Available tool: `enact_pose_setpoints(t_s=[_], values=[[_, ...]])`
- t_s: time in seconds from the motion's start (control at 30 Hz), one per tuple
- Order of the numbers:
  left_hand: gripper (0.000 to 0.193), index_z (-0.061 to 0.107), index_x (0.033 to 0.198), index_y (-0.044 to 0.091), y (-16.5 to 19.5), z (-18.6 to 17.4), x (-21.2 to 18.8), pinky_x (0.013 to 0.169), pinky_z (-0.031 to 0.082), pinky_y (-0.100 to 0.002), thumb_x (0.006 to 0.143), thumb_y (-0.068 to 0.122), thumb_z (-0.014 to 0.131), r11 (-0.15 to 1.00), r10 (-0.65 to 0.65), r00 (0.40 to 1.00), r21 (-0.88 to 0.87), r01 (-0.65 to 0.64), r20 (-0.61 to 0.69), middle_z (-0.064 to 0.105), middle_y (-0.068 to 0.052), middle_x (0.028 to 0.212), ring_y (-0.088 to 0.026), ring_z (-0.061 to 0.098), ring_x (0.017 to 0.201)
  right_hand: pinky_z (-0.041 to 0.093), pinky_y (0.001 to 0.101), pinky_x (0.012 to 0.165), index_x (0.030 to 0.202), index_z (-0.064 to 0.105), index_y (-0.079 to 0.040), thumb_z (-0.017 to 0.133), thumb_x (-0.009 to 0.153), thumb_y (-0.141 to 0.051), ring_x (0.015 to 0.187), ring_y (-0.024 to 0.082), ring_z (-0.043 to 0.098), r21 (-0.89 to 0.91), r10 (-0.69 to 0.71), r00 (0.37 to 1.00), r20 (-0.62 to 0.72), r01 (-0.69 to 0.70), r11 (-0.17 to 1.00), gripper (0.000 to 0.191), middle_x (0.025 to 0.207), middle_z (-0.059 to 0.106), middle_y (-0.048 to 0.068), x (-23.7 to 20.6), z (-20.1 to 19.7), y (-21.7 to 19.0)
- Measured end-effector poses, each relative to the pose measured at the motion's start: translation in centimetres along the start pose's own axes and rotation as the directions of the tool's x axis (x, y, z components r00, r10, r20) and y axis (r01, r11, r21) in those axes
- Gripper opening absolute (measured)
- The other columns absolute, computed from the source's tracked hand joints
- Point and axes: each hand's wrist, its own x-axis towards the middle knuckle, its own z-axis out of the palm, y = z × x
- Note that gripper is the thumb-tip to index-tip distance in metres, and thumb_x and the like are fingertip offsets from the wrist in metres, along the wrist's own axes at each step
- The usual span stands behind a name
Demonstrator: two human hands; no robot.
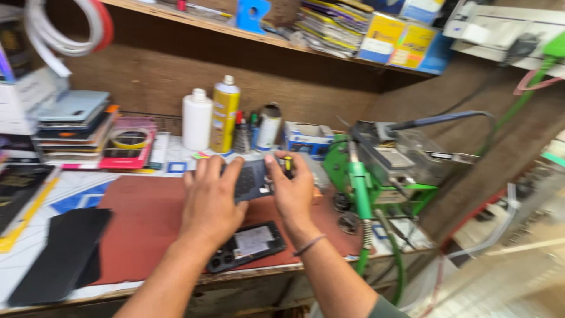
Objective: The person uses a screwdriver to remove screws from a gray metal backplate of a smartphone. The person then places the backplate aside and continues to work on the phone's internal components.
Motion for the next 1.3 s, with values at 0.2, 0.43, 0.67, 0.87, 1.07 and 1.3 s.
enact_pose_setpoints(t_s=[0.2,0.43,0.67,0.87,1.07,1.3], values=[[0.073,0.062,0.123,0.012,-1.4,1.0,-0.4,0.097,0.037,-0.061,0.057,0.020,0.091,1.000,-0.012,0.999,-0.004,0.012,0.052,0.057,-0.014,0.119,-0.036,0.049,0.120,0.054,0.0257,0.051,0.090,0.069,-0.004,0.083,0.082,-0.022,0.060,0.007,0.060,-0.056,0.093,0.994,0.052,-0.090,0.994,0.024,0.074,0.066,-0.002,-0.8,0.2,1.5],[0.023,0.070,0.101,0.010,-3.7,3.0,-0.2,0.089,0.039,-0.054,0.083,0.023,0.076,0.985,-0.082,0.997,-0.152,0.081,-0.004,0.067,-0.007,0.102,-0.031,0.058,0.106,0.049,0.0264,0.057,0.089,0.070,-0.002,0.074,0.093,-0.022,0.062,0.009,0.060,-0.152,0.180,0.967,0.178,-0.154,0.976,0.021,0.070,0.068,0.000,-1.5,0.0,4.0],[0.013,0.073,0.089,0.008,-4.5,4.3,0.1,0.085,0.036,-0.053,0.089,0.021,0.071,0.980,-0.109,0.993,-0.173,0.098,-0.054,0.069,-0.007,0.093,-0.031,0.058,0.097,0.049,0.0261,0.062,0.095,0.074,-0.003,0.068,0.098,-0.021,0.068,0.007,0.059,-0.220,0.147,0.961,0.234,-0.095,0.971,0.019,0.073,0.069,0.001,-1.8,0.5,5.6],[0.009,0.075,0.085,0.007,-5.9,4.2,0.7,0.085,0.044,-0.048,0.088,0.014,0.070,0.976,-0.138,0.990,-0.174,0.132,-0.023,0.070,-0.010,0.088,-0.032,0.063,0.096,0.052,0.0251,0.063,0.094,0.073,-0.002,0.067,0.097,-0.020,0.068,0.006,0.063,-0.223,0.150,0.966,0.209,-0.102,0.969,0.019,0.073,0.071,0.000,-1.3,0.3,4.6],[0.014,0.078,0.091,0.004,-7.7,3.9,0.6,0.075,0.054,-0.045,0.088,0.017,0.072,0.858,-0.388,0.915,-0.320,0.403,0.112,0.074,-0.017,0.086,-0.035,0.072,0.084,0.046,0.0263,0.062,0.097,0.076,-0.003,0.070,0.097,-0.021,0.067,0.007,0.055,-0.300,0.171,0.973,0.154,-0.119,0.947,0.019,0.073,0.069,-0.001,-1.1,-0.4,4.3],[0.016,0.078,0.084,0.004,-9.3,4.1,0.3,0.073,0.058,-0.037,0.078,0.018,0.071,0.785,-0.344,0.932,-0.510,0.351,0.112,0.078,-0.015,0.080,-0.029,0.078,0.078,0.052,0.0249,0.065,0.095,0.076,-0.003,0.067,0.095,-0.021,0.068,0.008,0.063,-0.235,0.140,0.936,0.322,-0.064,0.970,0.020,0.075,0.074,0.000,0.1,-1.7,5.9]])
